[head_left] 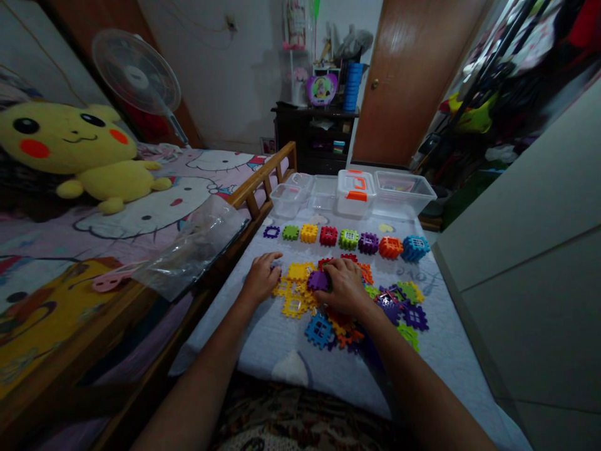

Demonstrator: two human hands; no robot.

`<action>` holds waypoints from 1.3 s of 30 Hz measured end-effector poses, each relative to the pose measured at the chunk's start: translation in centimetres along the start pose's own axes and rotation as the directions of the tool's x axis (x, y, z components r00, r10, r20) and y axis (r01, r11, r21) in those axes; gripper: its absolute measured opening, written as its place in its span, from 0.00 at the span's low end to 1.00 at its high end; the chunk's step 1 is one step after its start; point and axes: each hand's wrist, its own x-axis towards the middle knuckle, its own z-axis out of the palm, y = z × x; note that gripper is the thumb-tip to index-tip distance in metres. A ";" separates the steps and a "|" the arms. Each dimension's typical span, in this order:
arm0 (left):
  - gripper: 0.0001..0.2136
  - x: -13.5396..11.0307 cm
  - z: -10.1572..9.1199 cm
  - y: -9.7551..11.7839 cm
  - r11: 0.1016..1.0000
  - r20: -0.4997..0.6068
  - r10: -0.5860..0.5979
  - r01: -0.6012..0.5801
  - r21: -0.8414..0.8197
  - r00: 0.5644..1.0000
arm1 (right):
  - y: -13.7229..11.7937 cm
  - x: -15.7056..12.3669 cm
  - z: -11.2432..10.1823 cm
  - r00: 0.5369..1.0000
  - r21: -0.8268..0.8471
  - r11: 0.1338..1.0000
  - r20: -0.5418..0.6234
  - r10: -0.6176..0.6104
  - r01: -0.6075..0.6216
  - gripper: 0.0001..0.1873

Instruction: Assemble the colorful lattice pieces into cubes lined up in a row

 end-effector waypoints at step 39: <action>0.13 0.0 1.8 -2.4 0.997 -0.118 -0.059 0.064 0.037 0.991 | 16.9 6.1 -6.4 0.953 -0.112 0.968 -0.233 0.195 -0.225 0.24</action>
